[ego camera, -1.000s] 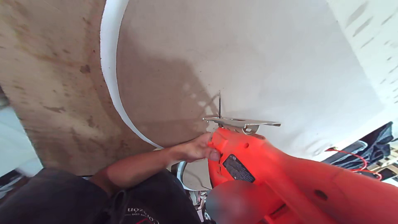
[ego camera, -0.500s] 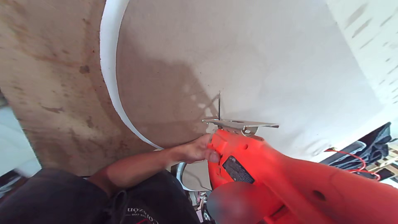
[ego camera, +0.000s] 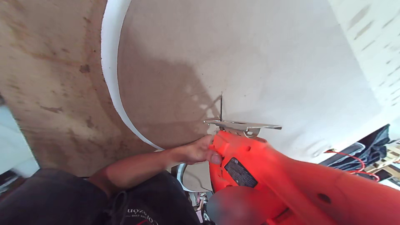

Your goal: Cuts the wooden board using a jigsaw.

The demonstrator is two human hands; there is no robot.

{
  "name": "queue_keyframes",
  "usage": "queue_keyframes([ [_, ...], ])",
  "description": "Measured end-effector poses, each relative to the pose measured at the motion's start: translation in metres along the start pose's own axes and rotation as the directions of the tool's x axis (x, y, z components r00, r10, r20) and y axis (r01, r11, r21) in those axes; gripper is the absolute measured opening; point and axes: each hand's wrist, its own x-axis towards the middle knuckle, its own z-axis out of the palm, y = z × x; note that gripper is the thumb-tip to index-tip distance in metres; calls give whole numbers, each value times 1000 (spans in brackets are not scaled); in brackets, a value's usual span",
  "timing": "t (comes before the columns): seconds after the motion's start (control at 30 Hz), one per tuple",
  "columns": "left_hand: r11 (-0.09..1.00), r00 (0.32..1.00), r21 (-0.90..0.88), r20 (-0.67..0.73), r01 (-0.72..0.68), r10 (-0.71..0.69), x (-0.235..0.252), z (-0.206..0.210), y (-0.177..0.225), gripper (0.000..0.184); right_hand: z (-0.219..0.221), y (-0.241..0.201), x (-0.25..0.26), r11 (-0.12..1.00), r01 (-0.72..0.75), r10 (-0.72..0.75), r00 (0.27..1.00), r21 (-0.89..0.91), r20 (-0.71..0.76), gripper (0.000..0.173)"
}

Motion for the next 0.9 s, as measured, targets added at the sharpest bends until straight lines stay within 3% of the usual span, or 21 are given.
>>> queue_keyframes([
  [0.9, 1000, 999, -11, 25, -19, 20, 2, -1, -1, 41, -2, 1, 3, 1000, 15, -15, 999, 6, -38, 9],
])
